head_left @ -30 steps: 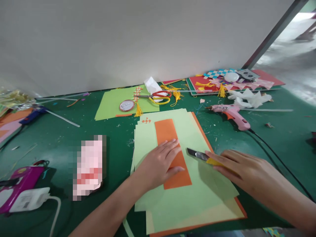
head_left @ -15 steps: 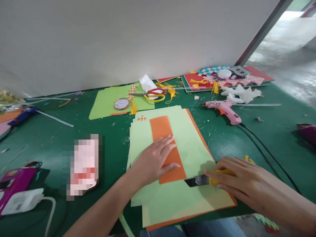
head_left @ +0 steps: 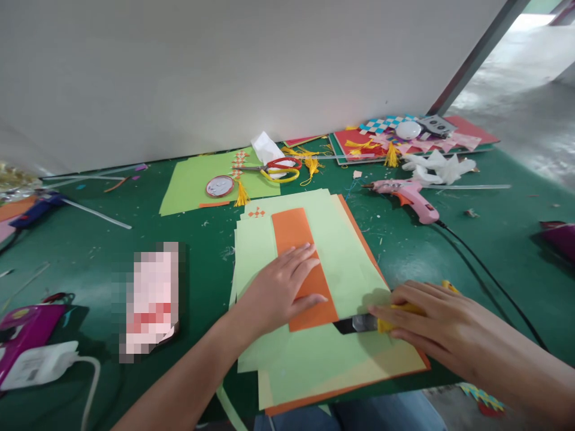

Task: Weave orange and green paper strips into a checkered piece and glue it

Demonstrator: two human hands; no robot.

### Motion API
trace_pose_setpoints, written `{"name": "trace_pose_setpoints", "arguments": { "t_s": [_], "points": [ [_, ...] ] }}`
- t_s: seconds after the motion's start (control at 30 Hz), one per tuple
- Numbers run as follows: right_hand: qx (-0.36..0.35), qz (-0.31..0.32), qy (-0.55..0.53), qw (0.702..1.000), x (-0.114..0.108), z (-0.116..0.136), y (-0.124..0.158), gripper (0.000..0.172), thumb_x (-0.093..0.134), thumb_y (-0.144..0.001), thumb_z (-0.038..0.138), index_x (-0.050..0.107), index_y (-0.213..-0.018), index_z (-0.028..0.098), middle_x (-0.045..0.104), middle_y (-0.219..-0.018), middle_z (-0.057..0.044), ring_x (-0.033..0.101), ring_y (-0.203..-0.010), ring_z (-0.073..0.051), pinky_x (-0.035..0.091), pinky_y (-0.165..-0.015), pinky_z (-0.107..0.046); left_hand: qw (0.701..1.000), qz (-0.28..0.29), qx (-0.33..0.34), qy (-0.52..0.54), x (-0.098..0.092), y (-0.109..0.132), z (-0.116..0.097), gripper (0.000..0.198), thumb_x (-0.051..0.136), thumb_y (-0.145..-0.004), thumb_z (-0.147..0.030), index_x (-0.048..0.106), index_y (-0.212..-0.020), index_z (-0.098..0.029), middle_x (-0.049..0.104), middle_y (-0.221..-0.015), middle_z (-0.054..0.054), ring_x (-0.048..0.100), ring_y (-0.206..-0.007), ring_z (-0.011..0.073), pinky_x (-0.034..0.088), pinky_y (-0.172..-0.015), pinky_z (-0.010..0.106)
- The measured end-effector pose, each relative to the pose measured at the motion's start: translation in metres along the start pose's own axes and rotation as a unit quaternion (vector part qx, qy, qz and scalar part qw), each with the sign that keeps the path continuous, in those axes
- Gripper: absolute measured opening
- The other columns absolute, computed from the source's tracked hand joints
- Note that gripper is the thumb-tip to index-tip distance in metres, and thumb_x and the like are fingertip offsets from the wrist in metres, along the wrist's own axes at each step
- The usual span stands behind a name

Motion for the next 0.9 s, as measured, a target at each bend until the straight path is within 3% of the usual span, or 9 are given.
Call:
{"name": "trace_pose_setpoints", "arguments": {
  "t_s": [0.1,0.4,0.6,0.9],
  "points": [
    [-0.016,0.045,-0.008,0.999,0.010,0.003,0.000,0.037,0.038,-0.096,0.023,0.057,-0.127,0.032,0.064,-0.090,-0.004,0.061,-0.077,-0.017,0.047,-0.065,-0.028,1.000,-0.003,0.002,-0.005,-0.001,0.000,-0.001,0.059,0.040,-0.093,-0.057,0.045,-0.132,-0.013,0.042,-0.149,0.012,0.034,-0.140,0.0218,0.032,-0.116,0.040],
    [0.010,0.010,0.038,0.999,0.017,0.004,-0.016,0.032,0.040,-0.097,0.028,0.059,-0.124,0.026,0.061,-0.087,-0.006,0.059,-0.076,-0.019,0.046,-0.067,-0.034,0.999,-0.020,0.000,-0.030,0.003,0.000,0.000,0.035,0.033,-0.101,-0.029,0.046,-0.130,-0.014,0.044,-0.147,0.010,0.034,-0.140,0.0182,0.033,-0.116,0.039],
    [0.021,-0.062,0.086,0.994,0.011,0.005,-0.034,0.031,0.043,-0.096,0.028,0.060,-0.121,0.021,0.062,-0.083,-0.005,0.061,-0.073,-0.019,0.044,-0.065,-0.033,0.999,-0.021,-0.001,-0.037,0.003,-0.001,0.000,0.035,0.036,-0.100,-0.030,0.047,-0.129,-0.013,0.044,-0.148,0.010,0.035,-0.139,0.0188,0.035,-0.115,0.039],
    [0.072,-0.061,0.123,0.988,0.013,-0.003,-0.053,0.031,0.052,-0.093,0.030,0.061,-0.121,0.022,0.062,-0.079,-0.002,0.061,-0.067,-0.017,0.039,-0.061,-0.031,1.000,-0.017,0.001,-0.025,0.002,-0.001,-0.001,0.034,0.038,-0.099,-0.029,0.047,-0.129,-0.014,0.044,-0.147,0.011,0.028,-0.142,0.0216,0.032,-0.116,0.045]
  ]
}}
Point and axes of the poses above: each hand's wrist, its own y-axis away from the middle knuckle, its own x-axis out of the palm, z = x × y, the point moved 9 cm from there along -y, towards the middle knuckle
